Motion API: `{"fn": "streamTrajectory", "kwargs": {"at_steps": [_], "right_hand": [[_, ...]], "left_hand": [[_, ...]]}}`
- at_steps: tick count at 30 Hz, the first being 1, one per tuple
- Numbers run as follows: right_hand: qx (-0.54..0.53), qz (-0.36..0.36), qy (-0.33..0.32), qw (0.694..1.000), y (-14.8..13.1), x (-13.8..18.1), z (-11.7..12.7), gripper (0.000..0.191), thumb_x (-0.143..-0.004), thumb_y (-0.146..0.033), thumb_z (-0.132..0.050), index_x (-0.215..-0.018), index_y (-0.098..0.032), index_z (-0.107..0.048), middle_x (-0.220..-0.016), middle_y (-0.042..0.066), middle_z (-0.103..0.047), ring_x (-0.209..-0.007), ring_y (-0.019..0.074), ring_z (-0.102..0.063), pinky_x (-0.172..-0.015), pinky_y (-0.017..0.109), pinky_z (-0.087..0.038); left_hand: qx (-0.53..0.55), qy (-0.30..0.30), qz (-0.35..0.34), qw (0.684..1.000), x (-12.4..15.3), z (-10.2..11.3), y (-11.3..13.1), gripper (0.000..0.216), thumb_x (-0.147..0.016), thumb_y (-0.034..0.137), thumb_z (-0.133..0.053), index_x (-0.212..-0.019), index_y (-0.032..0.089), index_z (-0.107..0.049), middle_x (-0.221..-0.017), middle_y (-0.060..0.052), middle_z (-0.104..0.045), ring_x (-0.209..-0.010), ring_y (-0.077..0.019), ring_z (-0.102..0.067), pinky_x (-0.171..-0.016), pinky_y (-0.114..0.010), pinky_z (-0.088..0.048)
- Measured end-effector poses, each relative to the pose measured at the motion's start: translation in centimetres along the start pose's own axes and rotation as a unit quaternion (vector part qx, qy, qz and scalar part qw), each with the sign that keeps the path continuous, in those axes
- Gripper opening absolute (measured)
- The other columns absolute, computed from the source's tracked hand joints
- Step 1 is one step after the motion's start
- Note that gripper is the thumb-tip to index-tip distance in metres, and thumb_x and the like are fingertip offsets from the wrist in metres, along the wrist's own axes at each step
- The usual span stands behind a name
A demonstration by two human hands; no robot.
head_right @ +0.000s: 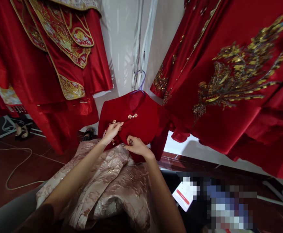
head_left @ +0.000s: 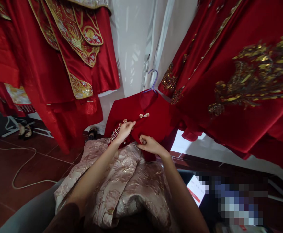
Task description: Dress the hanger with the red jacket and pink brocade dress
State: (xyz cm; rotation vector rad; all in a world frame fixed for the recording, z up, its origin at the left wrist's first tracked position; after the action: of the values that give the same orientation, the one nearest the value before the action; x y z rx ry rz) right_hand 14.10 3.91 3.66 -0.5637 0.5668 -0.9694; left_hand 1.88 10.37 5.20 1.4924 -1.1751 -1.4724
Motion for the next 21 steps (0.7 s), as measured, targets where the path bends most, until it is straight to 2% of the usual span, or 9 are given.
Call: {"fn": "streamTrajectory", "kwargs": {"at_steps": [3,6,9,12,15,19,21], "right_hand": [[0.001,-0.016,-0.054,0.998,0.7,0.5,0.0,0.016,-0.068,-0.027,-0.058,-0.069,-0.02,-0.044,-0.063,-0.004,-0.047,-0.059,0.0103,-0.042,-0.056,0.022,-0.032],[0.008,-0.036,-0.072,0.997,1.5,1.0,0.4,0.018,-0.069,-0.029,-0.059,-0.069,-0.019,-0.044,-0.063,-0.004,-0.047,-0.06,0.0103,-0.042,-0.055,0.023,-0.031],[0.014,-0.045,-0.073,0.996,1.8,1.2,0.8,0.019,-0.07,-0.031,-0.059,-0.07,-0.019,-0.044,-0.064,-0.004,-0.047,-0.06,0.0102,-0.042,-0.055,0.023,-0.032],[0.011,-0.046,-0.076,0.996,1.7,1.2,0.9,0.02,-0.071,-0.033,-0.06,-0.071,-0.019,-0.045,-0.065,-0.003,-0.048,-0.06,0.0102,-0.042,-0.055,0.023,-0.032],[-0.006,-0.051,-0.083,0.995,1.6,1.4,0.7,0.024,-0.071,-0.036,-0.063,-0.072,-0.019,-0.046,-0.066,-0.003,-0.049,-0.061,0.0104,-0.044,-0.056,0.023,-0.034],[-0.039,-0.076,-0.107,0.991,1.8,2.0,0.6,0.035,-0.066,-0.046,-0.068,-0.079,-0.019,-0.05,-0.069,-0.001,-0.054,-0.065,0.0122,-0.049,-0.058,0.024,-0.038],[-0.029,-0.06,-0.078,0.995,1.3,2.1,1.2,0.039,-0.065,-0.049,-0.069,-0.083,-0.018,-0.053,-0.075,0.001,-0.056,-0.069,0.0136,-0.051,-0.062,0.027,-0.042]], "left_hand": [[-0.136,-0.062,-0.156,0.976,-1.1,-1.9,4.2,0.02,-0.08,0.03,-0.057,-0.094,0.017,-0.063,-0.096,-0.006,-0.064,-0.086,-0.0141,-0.06,-0.081,-0.028,-0.047],[-0.306,-0.097,-0.271,0.908,-1.6,-3.9,7.3,0.021,-0.084,0.028,-0.053,-0.102,0.019,-0.059,-0.103,-0.007,-0.057,-0.093,-0.0159,-0.055,-0.087,-0.033,-0.044],[-0.456,-0.119,-0.327,0.819,-2.0,-5.5,8.7,0.023,-0.086,0.033,-0.05,-0.102,0.018,-0.057,-0.101,-0.009,-0.052,-0.097,-0.0201,-0.049,-0.09,-0.038,-0.041],[-0.537,-0.139,-0.337,0.761,-2.5,-6.5,8.8,0.024,-0.088,0.036,-0.046,-0.098,0.017,-0.058,-0.101,-0.01,-0.049,-0.098,-0.0231,-0.046,-0.084,-0.039,-0.04],[-0.564,-0.14,-0.336,0.741,-3.1,-6.8,8.8,0.024,-0.088,0.036,-0.045,-0.094,0.017,-0.058,-0.104,-0.011,-0.048,-0.1,-0.0248,-0.044,-0.083,-0.04,-0.038],[-0.542,-0.166,-0.35,0.746,-3.0,-7.0,8.9,0.016,-0.086,0.031,-0.048,-0.091,0.017,-0.055,-0.098,-0.008,-0.053,-0.099,-0.0227,-0.046,-0.089,-0.042,-0.035],[-0.523,-0.182,-0.375,0.743,-2.4,-7.2,9.3,0.012,-0.086,0.028,-0.047,-0.091,0.018,-0.052,-0.09,-0.005,-0.056,-0.095,-0.0196,-0.049,-0.096,-0.043,-0.032]]}}
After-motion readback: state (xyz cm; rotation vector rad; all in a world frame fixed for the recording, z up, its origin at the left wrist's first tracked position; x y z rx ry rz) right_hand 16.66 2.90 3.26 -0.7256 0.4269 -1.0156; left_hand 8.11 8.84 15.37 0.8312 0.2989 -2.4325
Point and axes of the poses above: each hand's wrist, its own x-axis away from the middle knuckle, its own z-axis out of the back of the hand, y = z × x, the point moved 8 cm from there along -x, towards the middle knuckle
